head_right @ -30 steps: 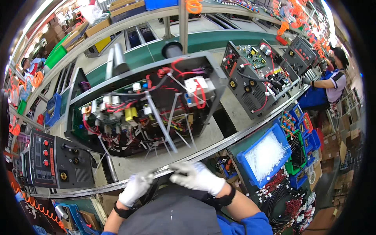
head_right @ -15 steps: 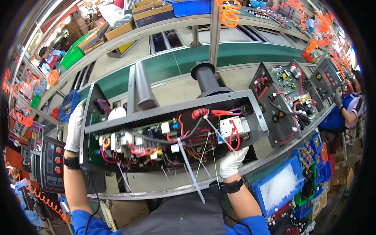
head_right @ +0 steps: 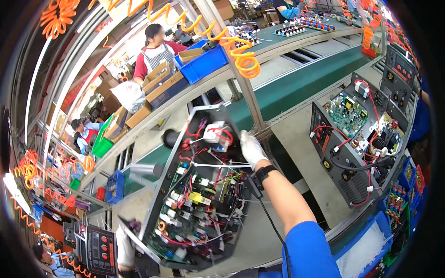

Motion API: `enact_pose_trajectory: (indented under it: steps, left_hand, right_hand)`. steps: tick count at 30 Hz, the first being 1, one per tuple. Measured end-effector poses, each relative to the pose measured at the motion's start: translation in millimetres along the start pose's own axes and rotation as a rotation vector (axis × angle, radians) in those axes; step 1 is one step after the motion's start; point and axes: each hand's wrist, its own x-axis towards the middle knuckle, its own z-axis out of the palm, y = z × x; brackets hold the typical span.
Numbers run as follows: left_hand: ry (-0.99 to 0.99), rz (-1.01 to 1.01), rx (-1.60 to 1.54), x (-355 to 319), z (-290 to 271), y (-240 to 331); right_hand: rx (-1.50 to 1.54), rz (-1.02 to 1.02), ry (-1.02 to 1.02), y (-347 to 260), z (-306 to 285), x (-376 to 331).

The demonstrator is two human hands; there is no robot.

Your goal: The recorder is assembling internal components and housing parts of a welding machine on a production line.

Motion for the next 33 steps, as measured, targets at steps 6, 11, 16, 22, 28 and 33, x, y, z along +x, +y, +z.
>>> enact_pose_trajectory:
  steps: [6, 11, 16, 22, 28, 33]
  left_hand:
    - [0.224, -0.193, 0.088, -67.0, -32.0, -25.1]
    - [0.088, -0.137, -0.147, -49.8, -62.0, -77.8]
    - [0.065, -0.162, 0.051, -58.9, -64.1, -91.0]
    - [-0.029, -0.108, 0.065, -105.6, -50.6, -71.1]
    - [0.020, -0.051, 0.242, -123.5, -28.7, -65.7]
    - [-0.109, 0.648, 0.538, -136.8, 51.9, -38.7]
  right_hand:
    - [0.088, -0.098, -0.083, -51.0, -17.9, -49.2]
    - [0.497, -0.055, -0.007, -95.7, -98.9, -230.0]
    - [0.344, -0.293, -0.214, -156.5, -58.8, -399.4]
    - [0.083, -0.293, 0.071, -202.7, 0.8, -445.1]
    - [-0.126, -0.326, 0.095, -209.1, 6.4, -408.7]
    - [-0.173, -0.485, 0.058, -171.2, -57.0, -279.8]
